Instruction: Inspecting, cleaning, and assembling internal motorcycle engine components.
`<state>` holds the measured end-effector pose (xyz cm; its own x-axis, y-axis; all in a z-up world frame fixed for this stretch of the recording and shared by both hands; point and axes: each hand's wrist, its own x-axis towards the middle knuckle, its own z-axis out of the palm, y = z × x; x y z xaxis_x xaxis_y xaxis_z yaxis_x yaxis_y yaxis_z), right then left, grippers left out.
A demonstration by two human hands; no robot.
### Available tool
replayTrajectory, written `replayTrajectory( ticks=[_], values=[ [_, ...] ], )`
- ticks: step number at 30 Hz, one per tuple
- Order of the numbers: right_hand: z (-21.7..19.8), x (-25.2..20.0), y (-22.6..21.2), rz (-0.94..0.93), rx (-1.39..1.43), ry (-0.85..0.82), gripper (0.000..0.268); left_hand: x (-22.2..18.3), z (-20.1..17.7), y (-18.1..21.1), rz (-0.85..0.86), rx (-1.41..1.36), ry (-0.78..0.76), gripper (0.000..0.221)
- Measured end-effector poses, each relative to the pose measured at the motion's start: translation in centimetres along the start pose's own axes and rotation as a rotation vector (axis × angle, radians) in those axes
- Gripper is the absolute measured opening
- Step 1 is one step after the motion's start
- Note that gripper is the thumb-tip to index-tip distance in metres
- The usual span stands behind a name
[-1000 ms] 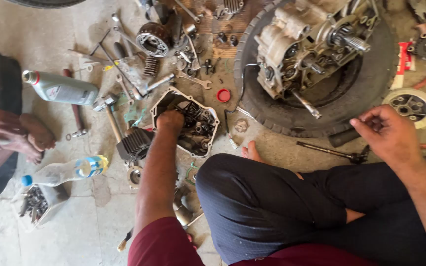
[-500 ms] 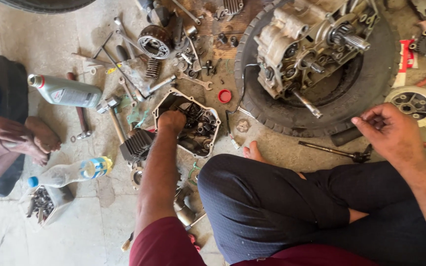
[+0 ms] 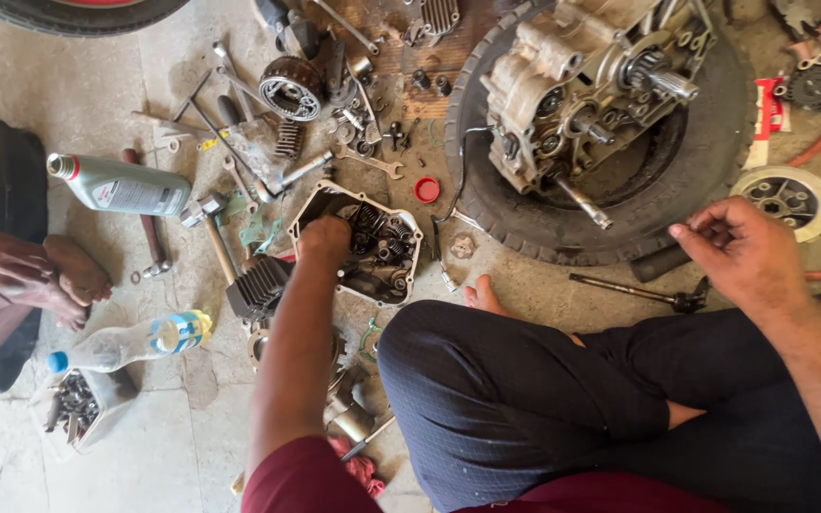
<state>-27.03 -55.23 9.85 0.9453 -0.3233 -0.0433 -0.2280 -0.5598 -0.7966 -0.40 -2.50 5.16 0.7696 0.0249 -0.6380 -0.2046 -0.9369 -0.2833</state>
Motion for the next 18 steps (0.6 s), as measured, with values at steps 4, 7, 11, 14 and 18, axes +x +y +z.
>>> replayTrajectory(
  ticks=[4, 7, 11, 14, 18],
  values=[
    [0.5, -0.1, 0.3, -0.037, 0.158, 0.023, 0.023, -5.0, -3.6, 1.2, 0.122, -0.148, 0.256, 0.025],
    [0.1, 0.2, -4.1, -0.071, 0.138, 0.023, 0.020, -13.0, -9.4, 6.3, 0.292, -0.635, 0.382, 0.029],
    [0.1, 1.1, -10.8, -0.386, 0.213, -0.082, 0.020, -17.9, -11.6, 15.2, 0.823, -1.236, 0.378, 0.025],
    [0.3, 2.5, -13.6, -0.491, 0.279, -0.111, 0.021, -19.3, -12.6, 20.4, 0.996, -1.409, 0.242, 0.020],
    [0.4, 4.3, -13.2, -0.506, 0.250, -0.129, 0.016, -19.2, -14.0, 22.2, 1.065, -1.455, 0.171, 0.026]
  ],
)
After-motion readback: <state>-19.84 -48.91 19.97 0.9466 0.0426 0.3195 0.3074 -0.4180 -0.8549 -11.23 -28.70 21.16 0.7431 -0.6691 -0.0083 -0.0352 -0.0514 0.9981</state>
